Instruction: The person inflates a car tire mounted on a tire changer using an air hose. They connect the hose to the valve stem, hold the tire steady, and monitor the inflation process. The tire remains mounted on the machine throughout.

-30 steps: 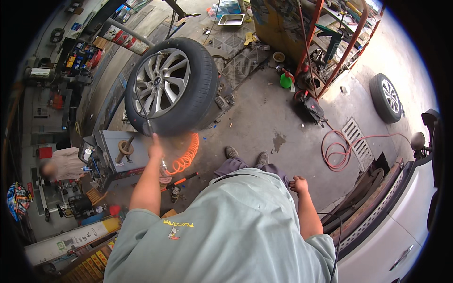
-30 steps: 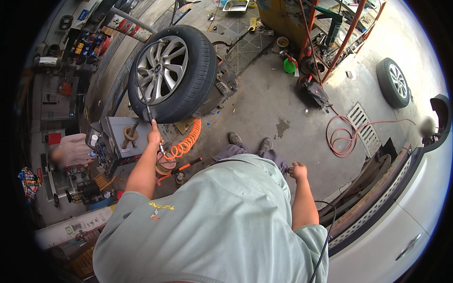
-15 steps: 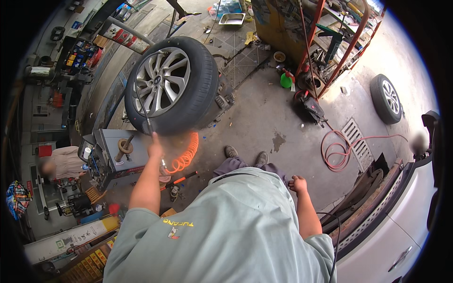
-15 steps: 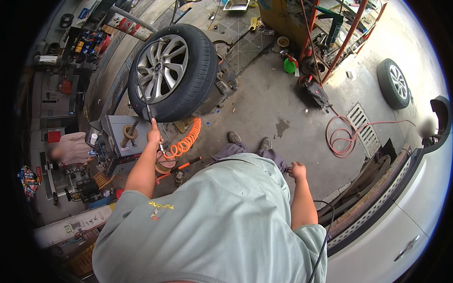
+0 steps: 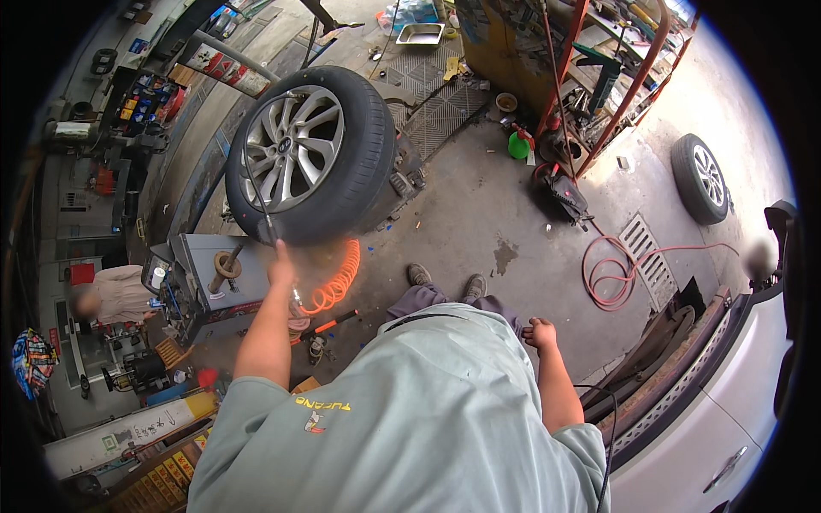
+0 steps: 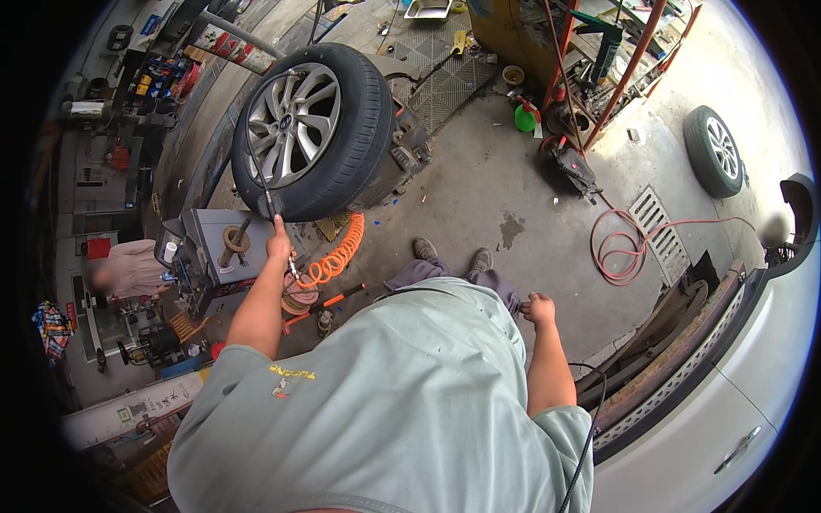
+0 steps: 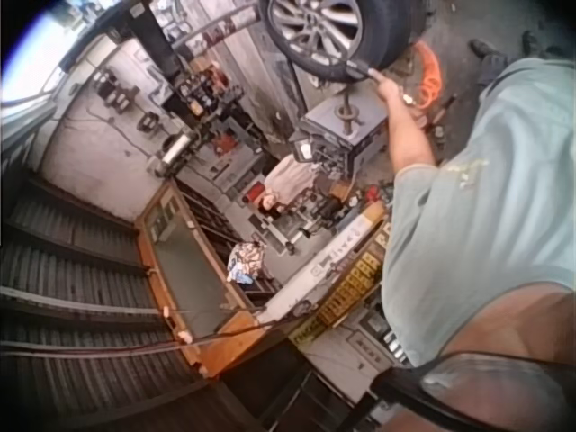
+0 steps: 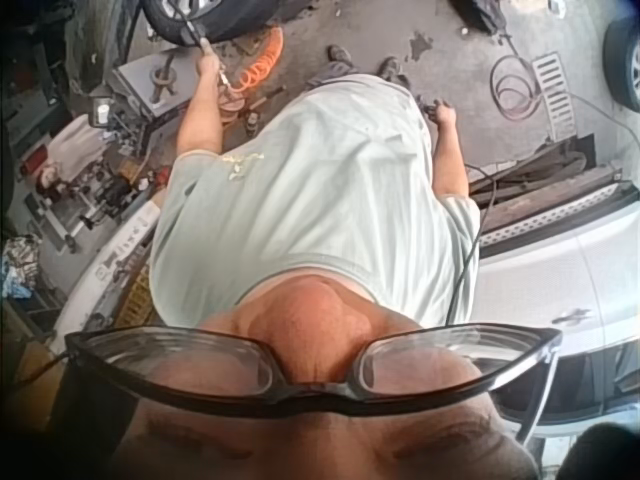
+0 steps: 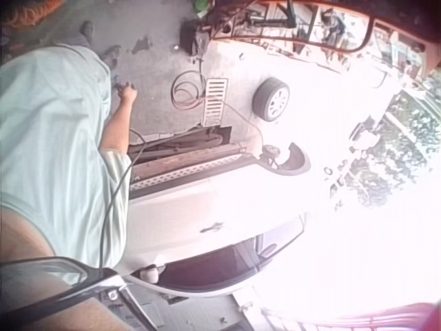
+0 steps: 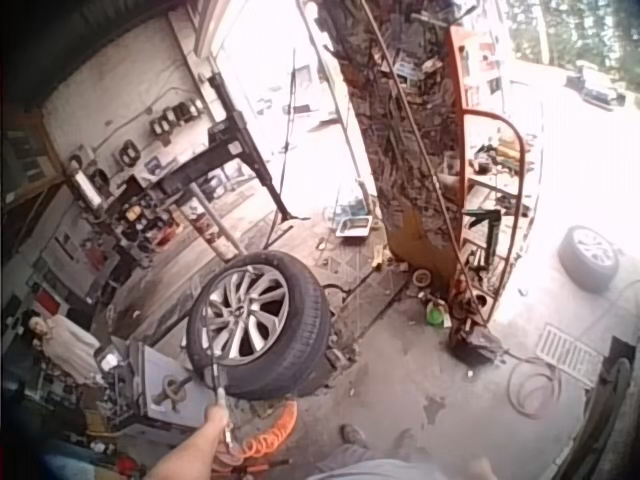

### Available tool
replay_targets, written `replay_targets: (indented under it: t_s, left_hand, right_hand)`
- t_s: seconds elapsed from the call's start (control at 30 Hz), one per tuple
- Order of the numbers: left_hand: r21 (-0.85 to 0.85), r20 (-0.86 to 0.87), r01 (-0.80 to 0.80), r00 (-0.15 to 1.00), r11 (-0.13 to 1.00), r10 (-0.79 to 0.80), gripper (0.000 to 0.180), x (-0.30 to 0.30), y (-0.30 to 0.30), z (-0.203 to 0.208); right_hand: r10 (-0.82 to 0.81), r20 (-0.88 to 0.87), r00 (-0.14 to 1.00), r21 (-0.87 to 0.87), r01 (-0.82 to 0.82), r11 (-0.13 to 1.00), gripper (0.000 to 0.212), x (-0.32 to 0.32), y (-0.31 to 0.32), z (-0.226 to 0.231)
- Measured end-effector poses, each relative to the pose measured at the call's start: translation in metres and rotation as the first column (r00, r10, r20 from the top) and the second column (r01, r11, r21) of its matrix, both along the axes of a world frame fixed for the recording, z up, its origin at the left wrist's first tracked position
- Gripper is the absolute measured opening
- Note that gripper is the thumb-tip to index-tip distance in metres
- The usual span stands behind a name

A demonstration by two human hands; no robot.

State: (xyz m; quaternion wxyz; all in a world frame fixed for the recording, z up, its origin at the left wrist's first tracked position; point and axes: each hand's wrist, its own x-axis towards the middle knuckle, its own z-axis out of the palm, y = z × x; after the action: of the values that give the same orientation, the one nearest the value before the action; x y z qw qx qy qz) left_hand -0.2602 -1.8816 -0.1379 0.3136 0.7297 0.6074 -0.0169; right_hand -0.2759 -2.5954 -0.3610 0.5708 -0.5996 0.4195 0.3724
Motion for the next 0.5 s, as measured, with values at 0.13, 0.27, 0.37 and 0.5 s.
replay_targets:
  t_s: [0.13, 0.27, 0.37, 0.5]
  left_hand:
    - [0.008, 0.010, -0.001, 1.000, 1.000, 0.001, 0.103, 0.0007, 0.0002, -0.0030]
    - [0.005, 0.002, -0.001, 1.000, 1.000, 0.001, 0.103, -0.0007, 0.0028, -0.0048]
    - [0.006, 0.014, -0.004, 1.000, 1.000, 0.004, 0.103, 0.0011, 0.0005, -0.0045]
    - [0.006, 0.001, -0.008, 1.000, 1.000, 0.008, 0.102, 0.0018, -0.0019, -0.0015]
  right_hand:
    - [0.003, 0.003, 1.000, -0.020, -0.003, 1.000, 0.035, 0.0004, 0.0007, -0.0001]
    - [0.007, 0.004, 1.000, -0.003, -0.007, 1.000, 0.036, 0.0026, -0.0001, 0.0009]
    - [0.006, -0.002, 1.000, -0.014, -0.006, 1.000, 0.036, 0.0023, -0.0007, 0.0008]
    - [0.020, -0.009, 1.000, -0.015, -0.020, 1.000, 0.042, 0.0056, -0.0014, 0.0060]
